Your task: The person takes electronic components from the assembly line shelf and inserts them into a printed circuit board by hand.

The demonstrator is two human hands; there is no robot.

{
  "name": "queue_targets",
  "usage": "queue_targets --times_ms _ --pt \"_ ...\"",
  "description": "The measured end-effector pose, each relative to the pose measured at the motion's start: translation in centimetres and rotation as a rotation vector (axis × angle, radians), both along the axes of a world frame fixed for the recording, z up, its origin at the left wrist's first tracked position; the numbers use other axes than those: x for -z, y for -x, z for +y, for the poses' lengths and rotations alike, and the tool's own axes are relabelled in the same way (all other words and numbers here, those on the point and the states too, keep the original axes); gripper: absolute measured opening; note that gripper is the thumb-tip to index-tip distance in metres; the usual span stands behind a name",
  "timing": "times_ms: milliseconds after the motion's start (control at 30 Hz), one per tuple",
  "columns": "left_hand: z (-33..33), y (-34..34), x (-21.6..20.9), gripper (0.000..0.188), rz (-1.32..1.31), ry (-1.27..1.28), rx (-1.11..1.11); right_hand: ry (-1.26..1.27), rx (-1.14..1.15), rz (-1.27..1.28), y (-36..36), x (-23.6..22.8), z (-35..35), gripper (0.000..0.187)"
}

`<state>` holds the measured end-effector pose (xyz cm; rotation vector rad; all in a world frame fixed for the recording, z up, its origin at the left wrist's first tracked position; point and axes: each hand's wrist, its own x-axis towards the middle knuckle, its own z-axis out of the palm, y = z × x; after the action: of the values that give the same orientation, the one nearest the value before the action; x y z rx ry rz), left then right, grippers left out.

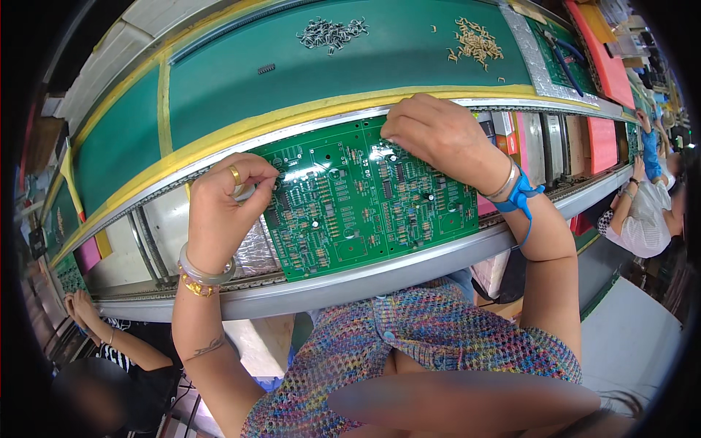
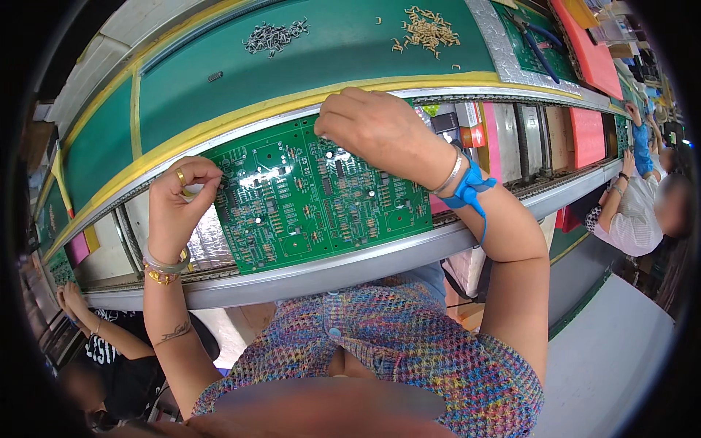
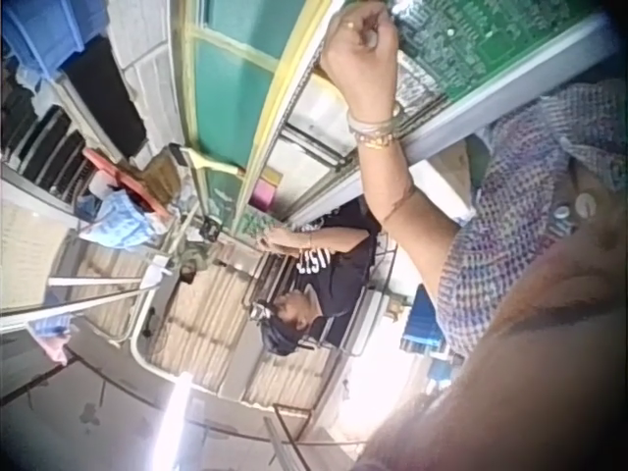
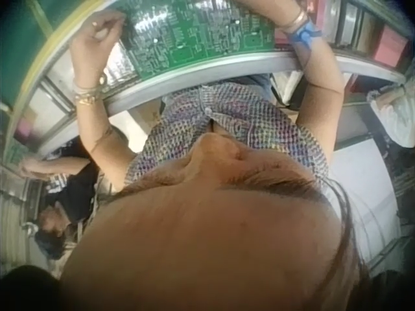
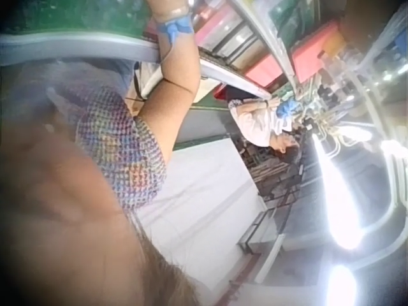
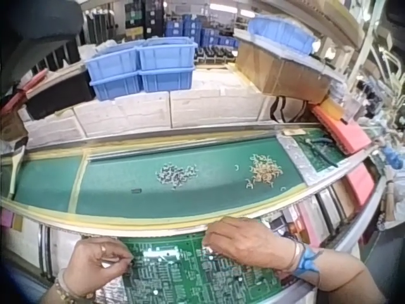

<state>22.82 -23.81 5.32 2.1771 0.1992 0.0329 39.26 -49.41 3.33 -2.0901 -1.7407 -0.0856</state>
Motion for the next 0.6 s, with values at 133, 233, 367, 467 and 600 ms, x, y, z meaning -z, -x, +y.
queue_targets --times_ms 133,233,367,467,600 --pt "0.0 -0.1 0.0 0.013 -0.009 -0.002 -0.001 -0.076 0.019 0.124 -0.1 0.0 0.0 0.021" --pt "0.1 -0.1 0.0 0.013 -0.011 0.003 0.002 -0.07 -0.03 0.152 -0.2 0.4 0.4 0.02" --pt "0.4 0.1 0.2 0.013 -0.018 0.003 -0.004 0.004 -0.026 0.062 0.2 0.4 0.8 0.016" --pt "0.5 0.1 0.1 0.013 -0.029 0.005 -0.018 -0.072 0.001 0.165 0.4 0.6 0.7 0.013" --pt "0.7 0.1 -0.3 0.014 -0.066 -0.048 -0.001 -0.105 0.141 0.289 0.9 -0.8 0.1 0.012"
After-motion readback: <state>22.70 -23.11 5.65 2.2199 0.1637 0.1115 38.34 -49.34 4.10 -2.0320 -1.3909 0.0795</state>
